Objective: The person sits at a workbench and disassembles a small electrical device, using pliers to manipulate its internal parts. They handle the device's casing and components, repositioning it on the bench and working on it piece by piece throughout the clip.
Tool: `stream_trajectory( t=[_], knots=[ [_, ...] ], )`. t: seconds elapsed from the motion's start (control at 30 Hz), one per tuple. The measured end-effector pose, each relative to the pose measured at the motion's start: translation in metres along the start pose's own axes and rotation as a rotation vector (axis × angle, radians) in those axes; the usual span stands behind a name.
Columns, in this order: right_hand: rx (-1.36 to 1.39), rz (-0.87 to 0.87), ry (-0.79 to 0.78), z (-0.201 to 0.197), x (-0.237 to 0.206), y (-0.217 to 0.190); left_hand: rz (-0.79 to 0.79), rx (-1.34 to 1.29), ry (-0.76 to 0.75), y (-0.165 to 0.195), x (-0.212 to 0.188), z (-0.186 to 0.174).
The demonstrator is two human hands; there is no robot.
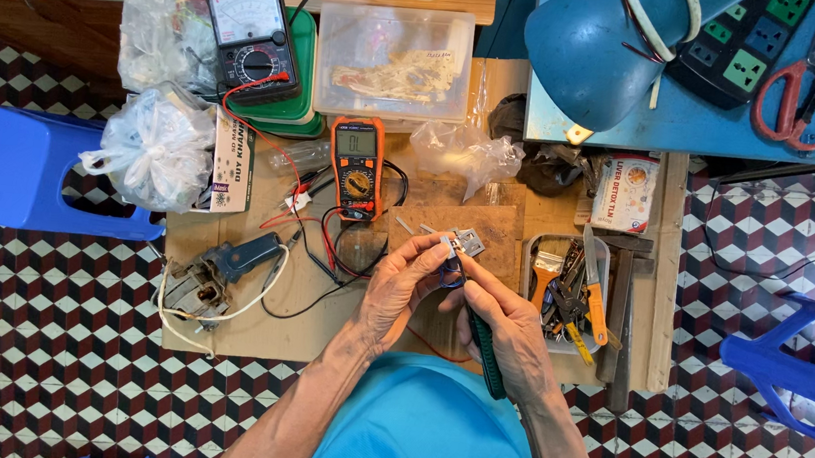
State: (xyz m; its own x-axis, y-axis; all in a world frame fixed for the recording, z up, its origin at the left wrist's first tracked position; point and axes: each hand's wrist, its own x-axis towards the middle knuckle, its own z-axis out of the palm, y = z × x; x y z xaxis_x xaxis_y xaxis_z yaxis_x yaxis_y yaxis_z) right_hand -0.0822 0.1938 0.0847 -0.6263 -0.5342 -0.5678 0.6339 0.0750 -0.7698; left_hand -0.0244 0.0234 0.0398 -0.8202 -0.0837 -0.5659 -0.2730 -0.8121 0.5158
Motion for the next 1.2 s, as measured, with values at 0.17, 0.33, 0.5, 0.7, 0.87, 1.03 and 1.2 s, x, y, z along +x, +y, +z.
stream_trajectory(
  t=[0.17, 0.33, 0.5, 0.7, 0.87, 1.03, 1.2],
  knots=[
    [0.031, 0.030, -0.002, 0.000, 0.000, -0.002, 0.002, 0.001, -0.007, 0.000, 0.001, 0.001],
    [0.089, -0.005, -0.038, -0.001, -0.002, -0.003, 0.000, 0.007, -0.008, -0.001, 0.000, 0.003],
    [0.081, -0.025, -0.043, -0.002, -0.002, -0.001, -0.009, -0.002, -0.004, -0.002, 0.001, 0.004],
    [0.057, -0.027, -0.041, -0.004, -0.002, 0.000, -0.008, 0.001, -0.004, -0.003, 0.002, 0.003],
    [0.066, -0.010, -0.032, -0.006, -0.002, 0.002, -0.003, 0.008, -0.020, -0.003, 0.000, 0.003],
    [0.061, -0.058, -0.007, -0.004, -0.002, 0.006, -0.007, 0.005, -0.023, -0.003, 0.001, 0.002],
    [0.100, -0.077, 0.036, -0.001, -0.002, 0.013, 0.006, -0.005, -0.048, -0.005, 0.002, 0.003]
  ],
)
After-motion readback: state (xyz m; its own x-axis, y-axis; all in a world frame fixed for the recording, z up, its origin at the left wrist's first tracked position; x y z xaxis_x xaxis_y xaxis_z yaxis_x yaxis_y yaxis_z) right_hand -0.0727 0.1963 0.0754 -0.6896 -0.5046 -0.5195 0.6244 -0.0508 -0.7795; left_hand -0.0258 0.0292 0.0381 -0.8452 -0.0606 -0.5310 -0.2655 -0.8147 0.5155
